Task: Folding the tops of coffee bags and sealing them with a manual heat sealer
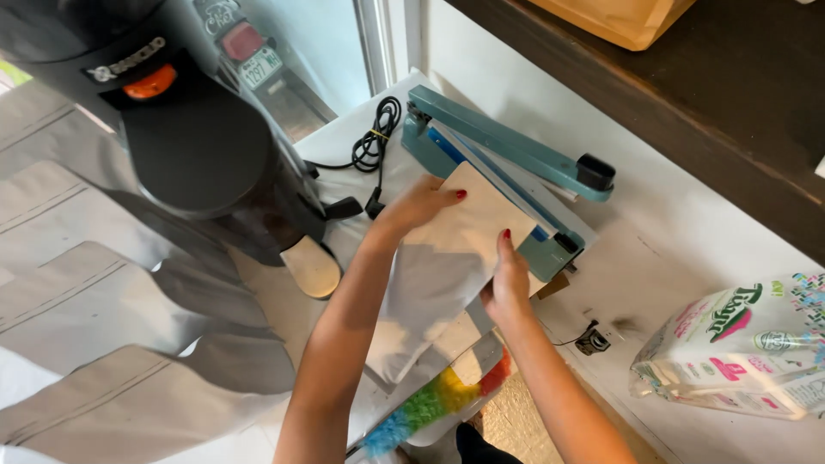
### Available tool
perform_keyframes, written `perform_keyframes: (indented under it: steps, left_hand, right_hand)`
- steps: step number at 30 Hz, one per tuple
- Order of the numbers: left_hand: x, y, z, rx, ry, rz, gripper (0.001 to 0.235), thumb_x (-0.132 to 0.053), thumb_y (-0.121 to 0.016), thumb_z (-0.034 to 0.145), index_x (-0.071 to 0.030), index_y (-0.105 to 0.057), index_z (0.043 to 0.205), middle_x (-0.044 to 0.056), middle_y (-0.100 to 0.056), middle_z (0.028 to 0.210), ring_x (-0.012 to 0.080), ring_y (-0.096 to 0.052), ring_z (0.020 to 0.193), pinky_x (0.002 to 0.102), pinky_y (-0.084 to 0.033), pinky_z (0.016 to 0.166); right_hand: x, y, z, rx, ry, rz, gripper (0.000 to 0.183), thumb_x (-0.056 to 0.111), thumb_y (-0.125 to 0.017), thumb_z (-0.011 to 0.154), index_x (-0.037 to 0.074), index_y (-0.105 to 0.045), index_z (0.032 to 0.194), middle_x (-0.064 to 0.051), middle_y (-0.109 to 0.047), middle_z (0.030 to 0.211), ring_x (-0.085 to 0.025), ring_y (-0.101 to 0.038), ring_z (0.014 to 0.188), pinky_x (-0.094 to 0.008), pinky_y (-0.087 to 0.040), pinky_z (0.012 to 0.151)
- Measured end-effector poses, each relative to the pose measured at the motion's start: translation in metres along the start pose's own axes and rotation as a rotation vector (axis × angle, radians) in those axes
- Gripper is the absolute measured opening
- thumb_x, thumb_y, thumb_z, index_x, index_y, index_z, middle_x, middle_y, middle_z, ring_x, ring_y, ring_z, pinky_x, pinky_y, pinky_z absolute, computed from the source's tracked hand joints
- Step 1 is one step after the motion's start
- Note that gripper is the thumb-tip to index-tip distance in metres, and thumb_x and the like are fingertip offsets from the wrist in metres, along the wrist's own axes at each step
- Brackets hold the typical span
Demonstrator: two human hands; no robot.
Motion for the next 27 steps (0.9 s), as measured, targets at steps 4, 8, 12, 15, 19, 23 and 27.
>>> perform_keyframes:
  steps: [4,8,12,15,19,23,27]
  left_hand:
    - [0.078,-0.009,0.101,0.062,0.103,0.023,0.040,-0.043,-0.072,0.086,-0.005,-0.078,0.094,0.012,-0.073,0.081,0.0285,-0.072,0.078,0.037,-0.055,0.074]
    - [0.128,-0.025,0.180,0.064,0.140,0.168,0.041,-0.042,-0.069,0.092,-0.003,-0.079,0.098,0.015,-0.073,0.086,0.0341,-0.074,0.088,0.042,-0.056,0.081]
    - [0.150,-0.033,0.208,0.087,0.170,0.222,0.043,-0.045,-0.073,0.086,-0.005,-0.080,0.100,0.017,-0.072,0.094,0.0347,-0.072,0.094,0.043,-0.055,0.081]
    - [0.157,-0.033,0.210,0.117,0.198,0.206,0.050,-0.047,-0.073,0.085,-0.003,-0.078,0.109,0.017,-0.072,0.101,0.0325,-0.072,0.103,0.046,-0.054,0.086]
    - [0.138,-0.029,0.188,0.140,0.207,0.159,0.055,-0.048,-0.070,0.084,-0.002,-0.076,0.114,0.019,-0.072,0.110,0.0350,-0.069,0.110,0.045,-0.052,0.091]
    - [0.166,-0.035,0.209,0.153,0.216,0.148,0.047,-0.045,-0.071,0.086,-0.005,-0.078,0.109,0.013,-0.072,0.099,0.0291,-0.071,0.097,0.038,-0.054,0.083]
    - [0.115,-0.026,0.170,0.218,0.174,0.186,0.048,-0.041,-0.062,0.091,-0.018,-0.025,0.073,-0.004,-0.027,0.070,0.0132,-0.026,0.063,0.035,-0.019,0.060]
  right_hand:
    - [0.026,-0.037,0.003,-0.072,-0.139,-0.030,0.066,0.043,-0.056,0.103,-0.004,-0.037,0.145,-0.028,-0.041,0.141,-0.038,-0.046,0.126,-0.055,-0.040,0.107]
    - [0.009,-0.030,0.045,-0.119,-0.188,0.022,0.078,0.045,-0.054,0.104,-0.001,-0.025,0.160,-0.029,-0.034,0.160,-0.040,-0.049,0.141,-0.057,-0.039,0.117]
    - [-0.027,0.014,0.106,-0.134,-0.243,0.057,0.059,0.050,-0.058,0.103,0.006,-0.053,0.141,-0.019,-0.066,0.128,-0.036,-0.071,0.107,-0.054,-0.056,0.098]
    - [-0.007,0.026,0.100,-0.134,-0.371,-0.234,0.077,0.057,-0.053,0.099,0.015,-0.032,0.160,-0.019,-0.038,0.159,-0.042,-0.058,0.131,-0.059,-0.045,0.109]
    - [0.012,0.120,0.124,0.130,0.091,-1.038,0.034,0.043,-0.064,0.100,0.013,-0.079,0.101,-0.008,-0.077,0.097,-0.023,-0.075,0.090,-0.042,-0.061,0.074]
    - [0.130,0.087,0.068,-0.209,0.337,-1.588,0.037,0.039,-0.053,0.112,0.008,-0.074,0.116,-0.016,-0.077,0.091,-0.034,-0.075,0.091,-0.045,-0.060,0.078]
    - [0.188,0.080,0.096,-0.093,0.635,-1.333,0.033,0.023,-0.046,0.115,0.001,-0.069,0.104,-0.015,-0.076,0.107,-0.029,-0.074,0.095,-0.046,-0.050,0.092]
Point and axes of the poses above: each hand's wrist, its own z-axis towards the middle knuckle, its own y-axis out of the back of the hand, x = y × z, the point moved 1 cm from there along z, towards the middle knuckle
